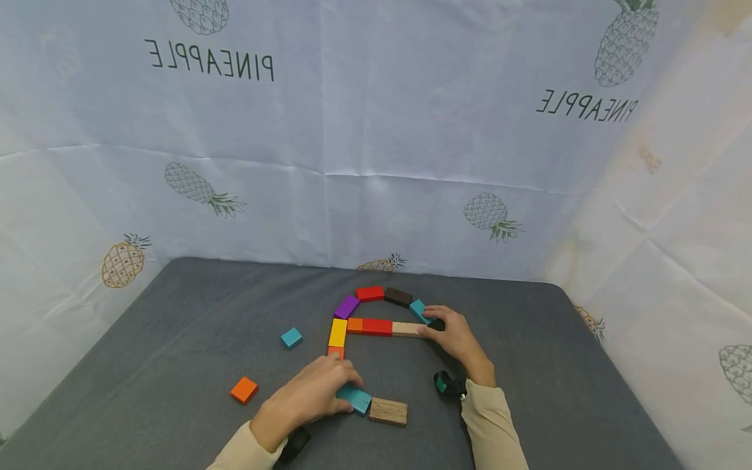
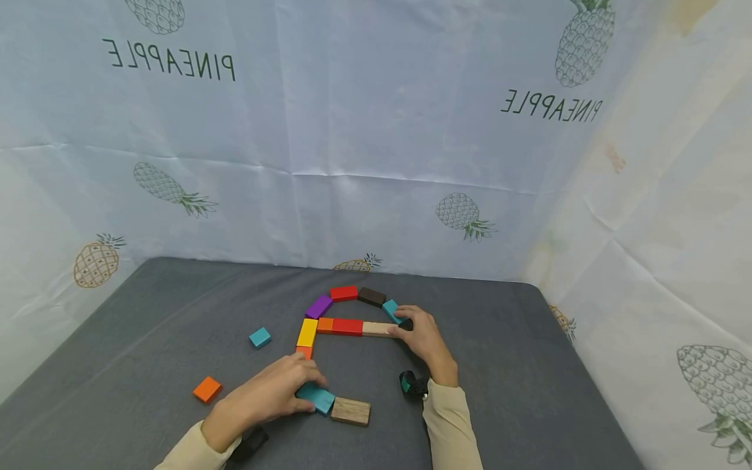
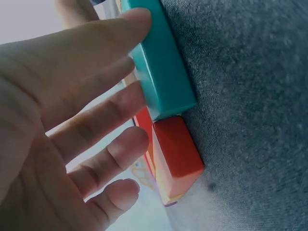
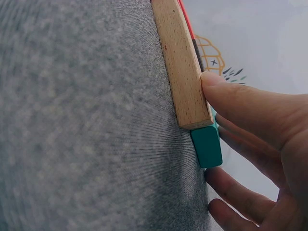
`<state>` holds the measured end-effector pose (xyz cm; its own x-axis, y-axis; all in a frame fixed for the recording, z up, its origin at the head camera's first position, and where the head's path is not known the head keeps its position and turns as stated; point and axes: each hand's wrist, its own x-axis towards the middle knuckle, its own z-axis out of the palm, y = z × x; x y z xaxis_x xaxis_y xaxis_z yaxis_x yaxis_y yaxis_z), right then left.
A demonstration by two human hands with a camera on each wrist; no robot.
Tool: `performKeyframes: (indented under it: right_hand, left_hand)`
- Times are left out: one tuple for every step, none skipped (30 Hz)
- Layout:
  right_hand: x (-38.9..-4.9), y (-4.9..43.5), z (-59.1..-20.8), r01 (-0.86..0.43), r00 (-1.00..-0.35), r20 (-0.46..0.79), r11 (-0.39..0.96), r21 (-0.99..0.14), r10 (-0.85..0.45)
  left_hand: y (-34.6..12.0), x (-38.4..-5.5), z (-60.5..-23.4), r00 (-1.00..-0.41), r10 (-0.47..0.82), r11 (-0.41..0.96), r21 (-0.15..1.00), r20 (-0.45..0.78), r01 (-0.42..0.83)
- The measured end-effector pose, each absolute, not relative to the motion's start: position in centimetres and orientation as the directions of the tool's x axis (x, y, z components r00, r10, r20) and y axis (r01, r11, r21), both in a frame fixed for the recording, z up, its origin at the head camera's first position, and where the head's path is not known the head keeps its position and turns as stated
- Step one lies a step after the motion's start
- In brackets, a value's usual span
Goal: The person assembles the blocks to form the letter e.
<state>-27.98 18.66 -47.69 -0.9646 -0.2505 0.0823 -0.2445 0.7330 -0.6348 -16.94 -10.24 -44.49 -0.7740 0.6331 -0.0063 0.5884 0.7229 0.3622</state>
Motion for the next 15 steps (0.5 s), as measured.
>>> performKeyframes:
  right_hand:
    - [-28.0,18.7,-47.7,-0.244,-0.965,0.082,0.734,-0.634,-0.251]
    - [-28.0,18.7,-47.7,-0.244,-0.965,0.082,0.734,-0.634,-0.251]
    - [-27.9,18.6,-47.7,-0.245,-0.964,0.081,0.734,-0.633,-0.252]
    - [-27.9,18.6,-47.7,-0.243,-0.965,0.08,0.733,-0.635,-0.251]
    - [-27.9,18.6,-47.6,-0.242,-0.965,0.078,0.733,-0.636,-0.251]
    - [-27.9,18.6,-47.6,-0.241,-0.965,0.078,0.733,-0.636,-0.25]
    - [-27.9,18.6,-47.6,-0.242,-0.965,0.079,0.733,-0.636,-0.25]
    - [-27.9,18.6,-47.6,-0.24,-0.965,0.078,0.731,-0.639,-0.249]
    - [-27.9,18.6,-47.6,-0.239,-0.966,0.079,0.73,-0.64,-0.247]
    - [-27.9,18.6,-47.6,-0.236,-0.966,0.078,0.728,-0.644,-0.245]
    - [-27.9,18.6,-47.6,-0.237,-0.966,0.079,0.729,-0.643,-0.245]
    - [-27.8,18.6,-47.6,-0.237,-0.966,0.079,0.728,-0.643,-0.244]
    - [-27.8,18.6,-47.6,-0.236,-0.967,0.079,0.728,-0.643,-0.244]
    - [-27.8,18.6,-47.6,-0.234,-0.967,0.078,0.729,-0.643,-0.242]
    - [-27.8,18.6,-47.6,-0.234,-0.967,0.077,0.73,-0.642,-0.242]
  left_hand:
    - [-10.1,-16.9,-44.5,-0.771,0.636,0.722,0.354,-0.004,0.594]
    - [-10.0,-16.9,-44.5,-0.768,0.64,0.721,0.347,0.0,0.6]
    - [-9.8,-16.8,-44.6,-0.764,0.645,0.717,0.342,0.006,0.608]
    - [-9.6,-16.8,-44.7,-0.758,0.652,0.711,0.335,0.014,0.618]
    - [-9.4,-16.7,-44.7,-0.753,0.658,0.705,0.333,0.023,0.626]
    - [-9.2,-16.6,-44.9,-0.746,0.665,0.697,0.33,0.035,0.637]
    - [-8.9,-16.6,-45.0,-0.74,0.671,0.69,0.329,0.045,0.645]
    - [-8.7,-16.5,-45.1,-0.736,0.675,0.683,0.331,0.053,0.651]
    - [-8.5,-16.4,-45.2,-0.731,0.679,0.677,0.333,0.06,0.656]
    - [-8.4,-16.3,-45.3,-0.728,0.682,0.673,0.333,0.066,0.66]
    - [-8.2,-16.2,-45.4,-0.727,0.683,0.67,0.335,0.071,0.663]
    - [-8.1,-16.1,-45.5,-0.724,0.686,0.667,0.334,0.075,0.666]
    - [-8.0,-16.1,-45.6,-0.724,0.685,0.667,0.334,0.077,0.666]
    - [-8.0,-16.0,-45.7,-0.723,0.686,0.666,0.333,0.078,0.668]
    - [-7.9,-16.0,-45.7,-0.724,0.686,0.667,0.33,0.08,0.668]
